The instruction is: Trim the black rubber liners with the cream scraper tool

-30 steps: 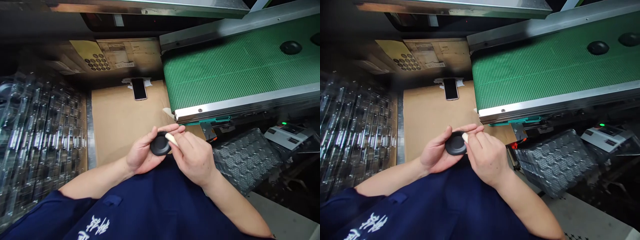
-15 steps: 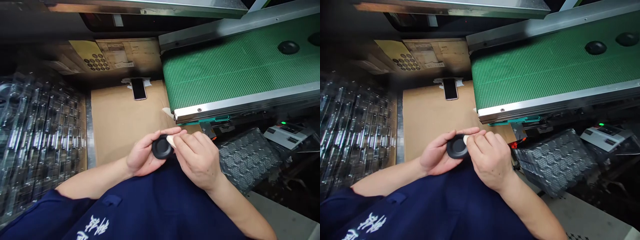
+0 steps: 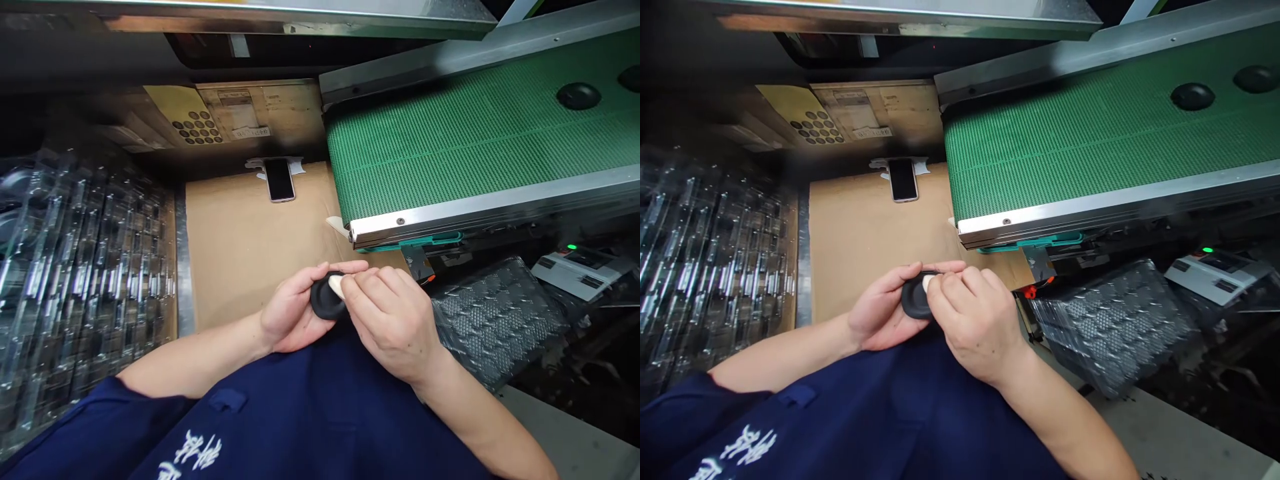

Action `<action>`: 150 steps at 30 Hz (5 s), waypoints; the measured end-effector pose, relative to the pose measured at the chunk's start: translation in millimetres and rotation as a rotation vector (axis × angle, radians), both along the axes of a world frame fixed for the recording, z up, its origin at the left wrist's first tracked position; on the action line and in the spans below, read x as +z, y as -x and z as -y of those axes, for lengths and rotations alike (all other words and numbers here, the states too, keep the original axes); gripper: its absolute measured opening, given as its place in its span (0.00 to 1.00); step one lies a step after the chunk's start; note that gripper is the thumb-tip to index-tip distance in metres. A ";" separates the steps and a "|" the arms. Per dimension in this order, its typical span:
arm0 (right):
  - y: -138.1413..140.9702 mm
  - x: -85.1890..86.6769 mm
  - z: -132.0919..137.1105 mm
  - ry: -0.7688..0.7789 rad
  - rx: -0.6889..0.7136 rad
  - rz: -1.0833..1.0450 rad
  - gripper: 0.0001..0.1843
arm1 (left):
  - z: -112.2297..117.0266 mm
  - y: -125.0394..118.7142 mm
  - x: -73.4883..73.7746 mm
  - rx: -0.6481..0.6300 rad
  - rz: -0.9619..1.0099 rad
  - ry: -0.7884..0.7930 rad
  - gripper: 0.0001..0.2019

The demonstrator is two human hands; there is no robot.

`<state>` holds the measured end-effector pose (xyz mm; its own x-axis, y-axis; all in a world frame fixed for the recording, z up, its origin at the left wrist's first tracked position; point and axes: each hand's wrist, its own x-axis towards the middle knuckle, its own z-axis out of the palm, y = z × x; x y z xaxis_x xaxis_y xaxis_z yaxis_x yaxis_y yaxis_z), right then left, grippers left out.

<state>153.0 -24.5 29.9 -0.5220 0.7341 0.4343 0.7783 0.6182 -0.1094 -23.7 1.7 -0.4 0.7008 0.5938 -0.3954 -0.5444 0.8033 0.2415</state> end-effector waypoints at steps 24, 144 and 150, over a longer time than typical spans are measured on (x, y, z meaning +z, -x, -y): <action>-20.2 -0.6 19.7 0.008 -0.187 -0.631 0.22 | 0.4 5.7 2.6 -0.061 0.264 -0.124 0.40; -34.1 -3.5 19.4 0.565 -0.083 -0.898 0.16 | 4.1 -17.5 8.6 0.209 0.125 -0.218 0.26; -42.6 -7.7 20.3 0.494 -0.159 -0.883 0.11 | 4.0 -19.6 7.1 0.188 0.117 -0.229 0.23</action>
<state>195.6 -44.7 22.1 -0.0434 0.9682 0.2465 0.3655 0.2450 -0.8980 -4.1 -2.3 6.7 0.6032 0.7814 -0.1597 -0.7128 0.6180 0.3316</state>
